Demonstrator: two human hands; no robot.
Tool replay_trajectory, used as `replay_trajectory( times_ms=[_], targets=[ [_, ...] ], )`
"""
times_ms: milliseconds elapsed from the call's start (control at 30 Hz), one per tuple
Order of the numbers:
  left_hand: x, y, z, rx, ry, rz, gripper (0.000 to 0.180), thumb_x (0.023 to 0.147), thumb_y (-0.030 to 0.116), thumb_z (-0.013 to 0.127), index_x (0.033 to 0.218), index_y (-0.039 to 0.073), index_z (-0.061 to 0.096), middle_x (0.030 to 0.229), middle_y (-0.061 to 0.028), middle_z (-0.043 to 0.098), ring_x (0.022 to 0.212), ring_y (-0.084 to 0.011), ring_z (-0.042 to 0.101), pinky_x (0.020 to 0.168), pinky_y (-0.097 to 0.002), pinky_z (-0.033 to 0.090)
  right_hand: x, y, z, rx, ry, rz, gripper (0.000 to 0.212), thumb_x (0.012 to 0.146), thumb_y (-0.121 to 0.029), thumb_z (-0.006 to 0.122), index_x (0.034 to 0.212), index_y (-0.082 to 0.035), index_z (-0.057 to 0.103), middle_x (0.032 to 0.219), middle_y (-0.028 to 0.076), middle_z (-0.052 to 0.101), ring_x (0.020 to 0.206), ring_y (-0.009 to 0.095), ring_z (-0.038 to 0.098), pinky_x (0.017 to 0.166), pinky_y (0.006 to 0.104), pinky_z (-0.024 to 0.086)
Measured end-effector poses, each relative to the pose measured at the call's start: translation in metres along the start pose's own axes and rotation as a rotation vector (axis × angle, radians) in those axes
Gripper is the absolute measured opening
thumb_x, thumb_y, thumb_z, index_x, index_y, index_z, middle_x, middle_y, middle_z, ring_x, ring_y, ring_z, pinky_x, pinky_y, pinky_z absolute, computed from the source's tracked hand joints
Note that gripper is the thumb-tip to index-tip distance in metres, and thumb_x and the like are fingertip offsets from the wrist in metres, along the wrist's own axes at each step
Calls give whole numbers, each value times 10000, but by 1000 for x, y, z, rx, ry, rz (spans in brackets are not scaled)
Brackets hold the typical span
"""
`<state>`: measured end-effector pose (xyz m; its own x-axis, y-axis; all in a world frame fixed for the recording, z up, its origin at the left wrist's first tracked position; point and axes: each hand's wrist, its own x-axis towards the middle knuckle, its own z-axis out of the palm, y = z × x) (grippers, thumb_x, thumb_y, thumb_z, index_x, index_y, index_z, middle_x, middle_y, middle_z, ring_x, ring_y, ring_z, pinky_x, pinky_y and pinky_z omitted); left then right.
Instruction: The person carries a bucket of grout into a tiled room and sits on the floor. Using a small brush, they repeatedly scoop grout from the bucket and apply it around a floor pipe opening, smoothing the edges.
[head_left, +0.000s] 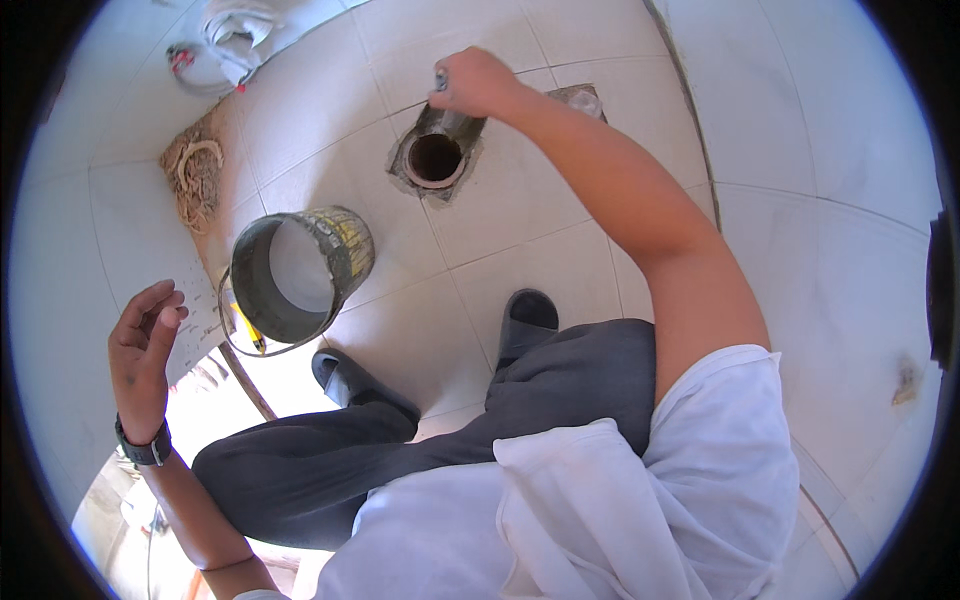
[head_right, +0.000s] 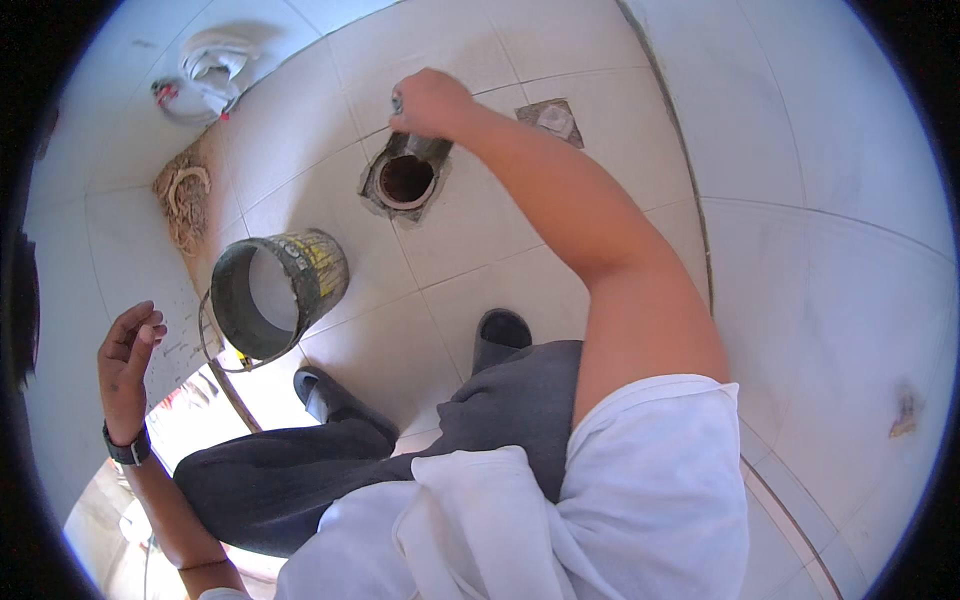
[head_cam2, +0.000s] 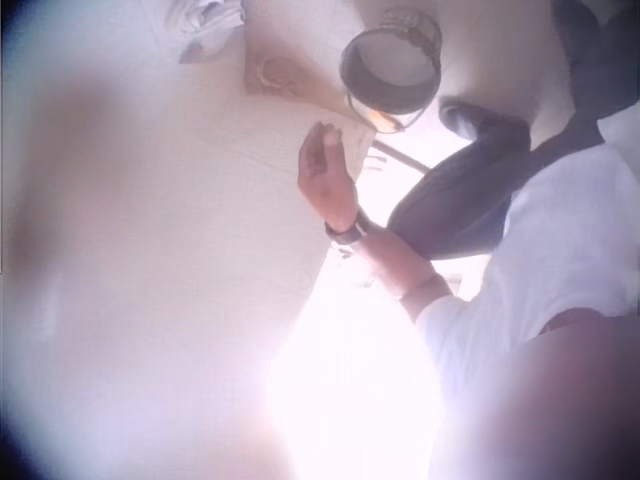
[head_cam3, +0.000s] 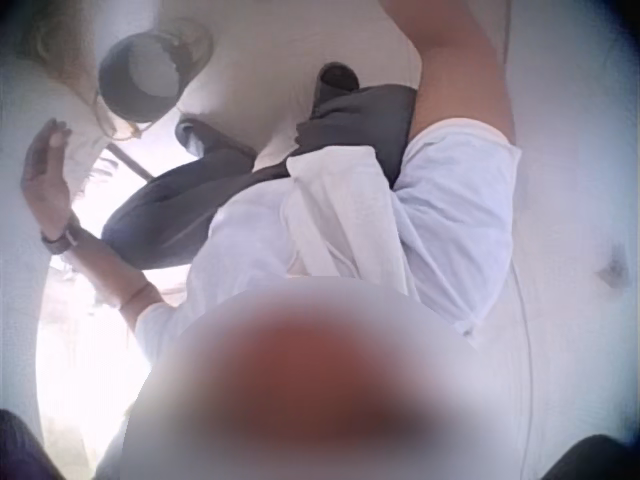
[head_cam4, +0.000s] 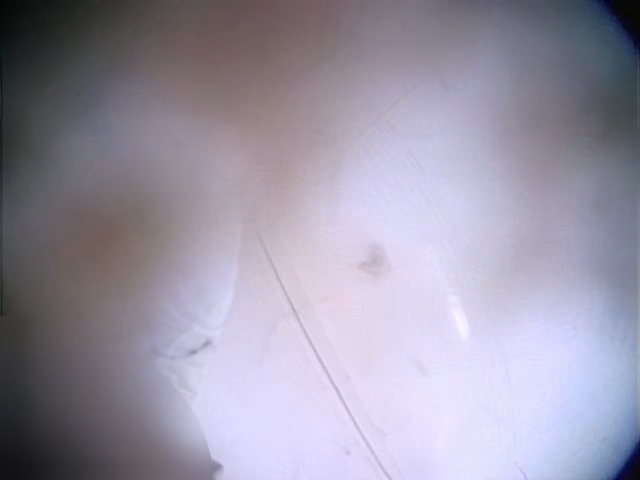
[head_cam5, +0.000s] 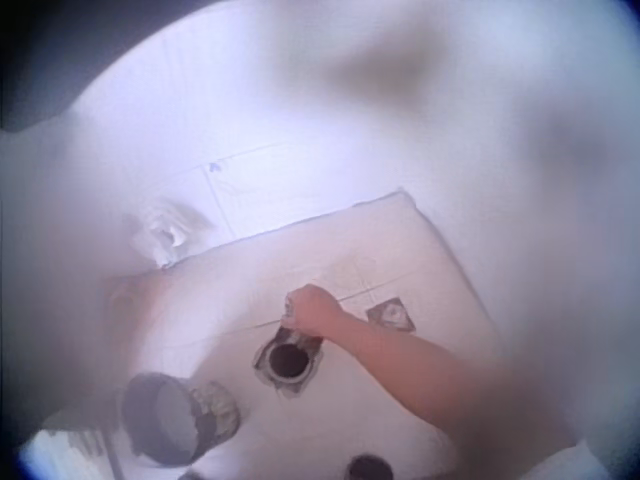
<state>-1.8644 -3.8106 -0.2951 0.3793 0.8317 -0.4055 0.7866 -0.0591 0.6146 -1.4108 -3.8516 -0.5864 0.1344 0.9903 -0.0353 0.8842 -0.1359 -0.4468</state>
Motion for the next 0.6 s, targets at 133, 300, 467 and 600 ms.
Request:
replay_trajectory(
  times_ms=[133,300,467,600],
  targets=[
    [9,-2,6,27,34,-8,547,982,339,734,1350,-48,616,1185,-164,703,1097,-217,665,1020,-351,498,-5,-6,9,69,-34,23,414,840,-447,720,1019,-76,754,882,212,729,885,397,708,834,474,579],
    [6,10,14,41,78,10,510,991,309,726,1346,-41,623,1214,-188,704,1113,-232,674,1026,-356,501,-14,-9,18,207,34,65,333,847,-391,735,1006,-99,762,885,166,744,911,378,717,835,467,585],
    [1,21,21,119,128,41,484,995,279,720,1352,-33,625,1216,-193,707,1136,-244,673,1026,-368,507,-51,12,23,588,246,213,320,840,-397,781,957,-99,773,853,157,748,792,330,725,748,426,573],
    [0,26,18,156,117,44,465,996,253,714,1352,-32,624,1207,-180,711,1135,-248,676,1026,-373,510,-78,28,19,725,343,327,322,841,-363,816,985,-78,772,821,134,745,732,223,705,722,356,561]
  ],
)
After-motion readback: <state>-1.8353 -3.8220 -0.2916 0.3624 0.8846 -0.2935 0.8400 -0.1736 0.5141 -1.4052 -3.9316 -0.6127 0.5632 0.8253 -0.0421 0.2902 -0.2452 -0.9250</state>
